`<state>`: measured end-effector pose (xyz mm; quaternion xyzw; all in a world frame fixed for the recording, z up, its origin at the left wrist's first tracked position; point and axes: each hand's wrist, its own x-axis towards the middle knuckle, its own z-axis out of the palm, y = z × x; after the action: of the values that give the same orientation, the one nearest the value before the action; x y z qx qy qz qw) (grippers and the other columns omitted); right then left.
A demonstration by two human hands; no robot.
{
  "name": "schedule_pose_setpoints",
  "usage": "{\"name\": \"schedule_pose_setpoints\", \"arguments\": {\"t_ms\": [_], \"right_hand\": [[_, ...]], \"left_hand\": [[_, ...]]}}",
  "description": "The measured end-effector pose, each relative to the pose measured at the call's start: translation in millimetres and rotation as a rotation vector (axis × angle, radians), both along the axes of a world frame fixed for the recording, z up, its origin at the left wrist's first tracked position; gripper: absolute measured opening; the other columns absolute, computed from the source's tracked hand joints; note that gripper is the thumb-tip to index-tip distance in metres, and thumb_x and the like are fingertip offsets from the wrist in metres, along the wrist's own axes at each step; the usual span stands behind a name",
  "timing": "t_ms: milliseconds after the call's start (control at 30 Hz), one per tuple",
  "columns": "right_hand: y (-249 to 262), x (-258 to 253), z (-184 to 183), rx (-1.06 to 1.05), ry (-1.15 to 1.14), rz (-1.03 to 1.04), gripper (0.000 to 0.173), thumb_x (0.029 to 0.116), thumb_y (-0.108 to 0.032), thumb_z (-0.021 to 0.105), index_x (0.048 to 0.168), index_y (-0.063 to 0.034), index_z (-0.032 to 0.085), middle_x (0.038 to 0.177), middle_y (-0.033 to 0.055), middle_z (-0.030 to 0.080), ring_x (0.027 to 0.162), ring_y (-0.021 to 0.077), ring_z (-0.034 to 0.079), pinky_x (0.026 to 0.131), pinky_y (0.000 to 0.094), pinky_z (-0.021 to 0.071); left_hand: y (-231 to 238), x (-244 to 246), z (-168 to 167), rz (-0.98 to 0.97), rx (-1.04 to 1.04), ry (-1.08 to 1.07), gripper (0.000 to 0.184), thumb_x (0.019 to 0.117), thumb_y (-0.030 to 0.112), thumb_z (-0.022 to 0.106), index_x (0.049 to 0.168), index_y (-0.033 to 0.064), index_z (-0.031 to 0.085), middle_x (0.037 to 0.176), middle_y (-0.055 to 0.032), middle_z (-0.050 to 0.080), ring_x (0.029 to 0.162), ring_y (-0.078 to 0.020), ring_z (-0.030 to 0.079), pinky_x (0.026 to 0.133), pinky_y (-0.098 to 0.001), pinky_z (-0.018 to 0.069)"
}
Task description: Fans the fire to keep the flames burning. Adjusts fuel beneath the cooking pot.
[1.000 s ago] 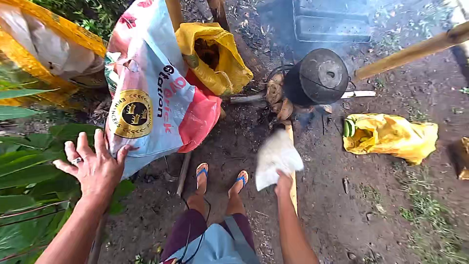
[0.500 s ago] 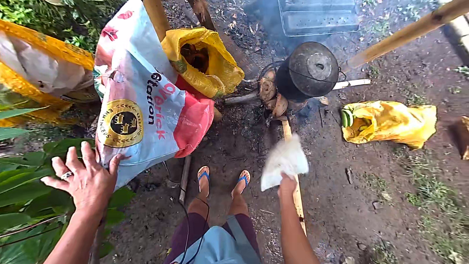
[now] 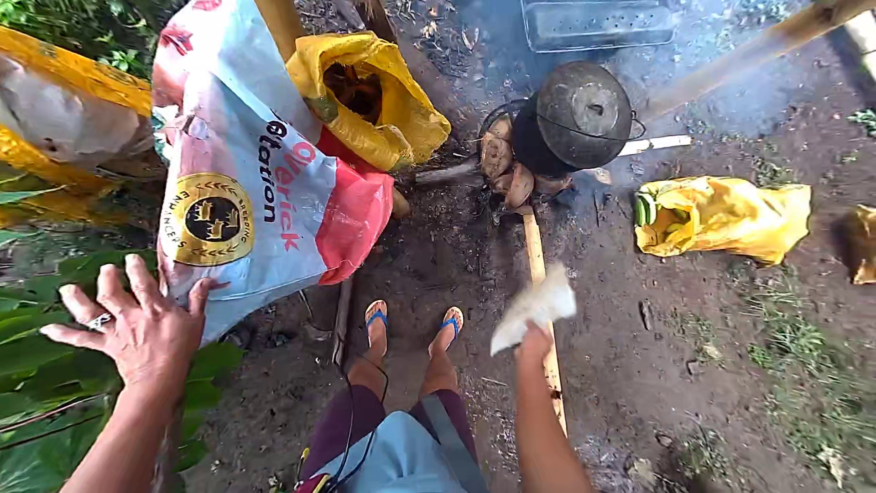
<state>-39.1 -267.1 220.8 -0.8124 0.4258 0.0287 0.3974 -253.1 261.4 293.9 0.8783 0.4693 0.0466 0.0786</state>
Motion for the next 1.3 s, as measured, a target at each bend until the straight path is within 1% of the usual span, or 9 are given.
{"name": "schedule_pose_setpoints", "arguments": {"t_ms": [167, 367, 500, 600, 733, 933, 1000, 1200, 1300], "right_hand": [[66.1, 54.6, 10.4, 0.488, -0.191, 0.320, 0.031, 0.0997, -0.001, 0.063, 0.129, 0.0093, 0.059, 0.116, 0.0202, 0.068, 0.101, 0.0180, 0.068, 0.091, 0.0351, 0.0581], [-45.9, 13.2, 9.5, 0.085, -0.119, -0.051, 0.045, 0.1005, -0.007, 0.063, 0.142, 0.0060, 0.053, 0.134, 0.0294, 0.061, 0.120, 0.0370, 0.062, 0.102, 0.0541, 0.0506], [-107.6, -40.9, 56.0, 0.036, -0.336, -0.202, 0.049, 0.1042, -0.014, 0.060, 0.148, 0.0027, 0.044, 0.135, 0.0234, 0.059, 0.115, 0.0255, 0.064, 0.099, 0.0430, 0.0546], [-135.0, -41.9, 53.5, 0.110, -0.194, -0.121, 0.056, 0.1034, -0.016, 0.061, 0.152, 0.0000, 0.038, 0.140, 0.0233, 0.056, 0.118, 0.0271, 0.062, 0.098, 0.0460, 0.0537], [-56.3, 35.8, 31.5, -0.008, 0.067, 0.110, 0.045, 0.1014, -0.013, 0.064, 0.138, 0.0106, 0.052, 0.131, 0.0326, 0.060, 0.118, 0.0402, 0.062, 0.101, 0.0563, 0.0502], [50.0, 78.2, 37.8, 0.474, 0.011, 0.576, 0.033, 0.0951, -0.006, 0.071, 0.124, 0.0082, 0.062, 0.113, 0.0164, 0.072, 0.102, 0.0161, 0.071, 0.091, 0.0346, 0.0605], [24.2, 70.8, 28.7, 0.501, -0.025, 0.477, 0.036, 0.0955, -0.002, 0.070, 0.128, 0.0079, 0.059, 0.113, 0.0181, 0.071, 0.099, 0.0187, 0.072, 0.087, 0.0371, 0.0620], [-57.0, 31.6, 11.0, -0.314, 0.288, 0.012, 0.050, 0.1047, -0.025, 0.058, 0.141, 0.0086, 0.053, 0.139, 0.0343, 0.057, 0.134, 0.0470, 0.054, 0.111, 0.0592, 0.0429], [7.2, 29.5, 2.9, -0.097, 0.117, 0.019, 0.046, 0.1025, -0.023, 0.064, 0.133, 0.0106, 0.058, 0.126, 0.0344, 0.063, 0.119, 0.0453, 0.062, 0.101, 0.0599, 0.0494]], "left_hand": [[-3.1, 0.3, 6.2, 0.025, 0.006, 0.015, 0.101, 0.0933, 0.075, 0.046, 0.163, 0.0064, 0.021, 0.165, -0.0298, 0.023, 0.152, -0.0560, 0.016, 0.112, -0.0834, 0.0085], [1.4, -2.6, -0.6, 0.025, 0.024, 0.022, 0.106, 0.0903, 0.083, 0.039, 0.164, 0.0086, 0.020, 0.166, -0.0273, 0.024, 0.153, -0.0543, 0.016, 0.112, -0.0833, 0.0088], [0.1, -2.9, -0.5, 0.026, -0.003, 0.018, 0.104, 0.0912, 0.081, 0.040, 0.163, 0.0074, 0.022, 0.165, -0.0274, 0.025, 0.153, -0.0538, 0.018, 0.113, -0.0820, 0.0088], [1.6, -2.4, -3.7, 0.016, -0.010, 0.013, 0.102, 0.0918, 0.079, 0.040, 0.163, 0.0079, 0.024, 0.165, -0.0273, 0.027, 0.152, -0.0539, 0.020, 0.113, -0.0819, 0.0090], [3.4, -3.3, -8.7, 0.004, 0.002, 0.025, 0.099, 0.0923, 0.080, 0.036, 0.163, 0.0108, 0.027, 0.164, -0.0252, 0.030, 0.153, -0.0527, 0.019, 0.114, -0.0811, 0.0070], [6.1, -3.9, -10.1, -0.007, -0.006, 0.043, 0.095, 0.0931, 0.078, 0.038, 0.162, 0.0124, 0.031, 0.164, -0.0244, 0.031, 0.152, -0.0524, 0.020, 0.114, -0.0805, 0.0105], [9.2, -7.9, -13.6, -0.022, -0.017, 0.029, 0.092, 0.0942, 0.077, 0.039, 0.161, 0.0127, 0.034, 0.164, -0.0248, 0.031, 0.152, -0.0531, 0.020, 0.114, -0.0813, 0.0092], [10.5, -9.2, -19.9, 0.005, -0.039, 0.030, 0.089, 0.0944, 0.077, 0.039, 0.158, 0.0150, 0.041, 0.163, -0.0221, 0.034, 0.152, -0.0514, 0.023, 0.115, -0.0800, 0.0089], [7.8, -3.3, -12.8, 0.003, -0.062, 0.035, 0.083, 0.0972, 0.069, 0.044, 0.156, 0.0105, 0.043, 0.162, -0.0258, 0.033, 0.148, -0.0519, 0.032, 0.115, -0.0777, 0.0156]]}}
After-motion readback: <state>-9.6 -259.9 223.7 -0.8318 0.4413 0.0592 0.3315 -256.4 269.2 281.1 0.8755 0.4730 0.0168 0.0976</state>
